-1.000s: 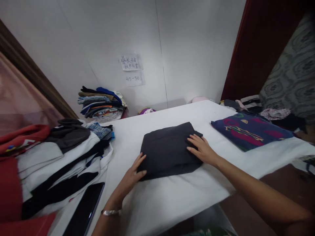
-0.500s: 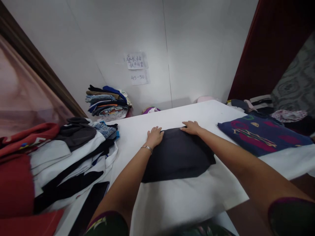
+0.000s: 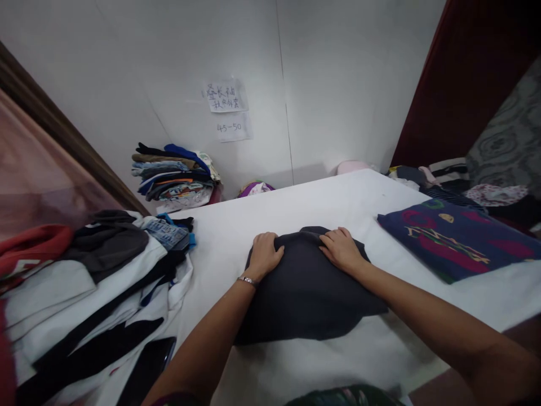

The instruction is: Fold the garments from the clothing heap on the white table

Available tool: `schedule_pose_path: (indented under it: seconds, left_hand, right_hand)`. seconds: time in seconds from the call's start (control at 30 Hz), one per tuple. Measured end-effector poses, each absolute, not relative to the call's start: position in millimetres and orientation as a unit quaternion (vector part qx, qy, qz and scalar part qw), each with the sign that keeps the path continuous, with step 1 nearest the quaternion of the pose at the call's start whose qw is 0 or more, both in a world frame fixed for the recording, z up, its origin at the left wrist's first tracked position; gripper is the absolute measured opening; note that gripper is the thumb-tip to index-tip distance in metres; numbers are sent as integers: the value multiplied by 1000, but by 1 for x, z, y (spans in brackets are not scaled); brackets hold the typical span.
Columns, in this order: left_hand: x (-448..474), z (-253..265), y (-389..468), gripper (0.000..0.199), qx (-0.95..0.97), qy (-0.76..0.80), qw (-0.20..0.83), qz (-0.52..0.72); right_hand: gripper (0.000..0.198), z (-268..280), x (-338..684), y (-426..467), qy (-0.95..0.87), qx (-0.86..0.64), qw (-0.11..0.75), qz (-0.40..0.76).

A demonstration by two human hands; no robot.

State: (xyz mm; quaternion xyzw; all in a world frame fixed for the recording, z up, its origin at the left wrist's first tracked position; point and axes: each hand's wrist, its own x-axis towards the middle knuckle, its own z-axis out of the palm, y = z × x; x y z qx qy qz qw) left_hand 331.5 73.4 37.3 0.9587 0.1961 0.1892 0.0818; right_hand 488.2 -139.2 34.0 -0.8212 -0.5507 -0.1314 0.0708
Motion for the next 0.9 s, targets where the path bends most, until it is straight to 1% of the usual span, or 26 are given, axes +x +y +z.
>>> schedule_pose_path:
  seconds: [0.1,0.23,0.33,0.43,0.57,0.63,0.7,0.77,0.83,0.9]
  left_hand:
    - [334,36,75,25,959,198,84,187]
    - [335,36,76,25,958,204,88,183]
    - [334,37,74,22,956,211,90,184]
    - [333,38,73,20,954,217,91,187]
    - [332,40,73,18,950,223,99,196]
    - [333,41,73,19,949,229,104,191]
    - [336,42,73,23,952,234,103,169]
    - [339,43,75,29,955,248,102,129]
    - [342,44,78,35,954,268,104,84]
    - [344,44,80,38,952,283,105,52]
  right_hand:
    - [40,47,501,-127,-544,-835,50,-67]
    - [59,64,530,-98,-533,-843,-1,73]
    - [74,68,547,-76,-547,-820,3,171]
    - [69,67,553,-65,-564,-798,32,209]
    - [52,69,552,-66,-552,-816,85,152]
    - [52,71,553,-67,-547,-817,100,152]
    - [57,72,554,-64,-536,-819,75,192]
    - [60,68,555,-58,-517,-824,27,231]
    - [61,62,556,-51,-500,-832,-11,239]
    - [62,55,557,-46,-487,-844,-29,225]
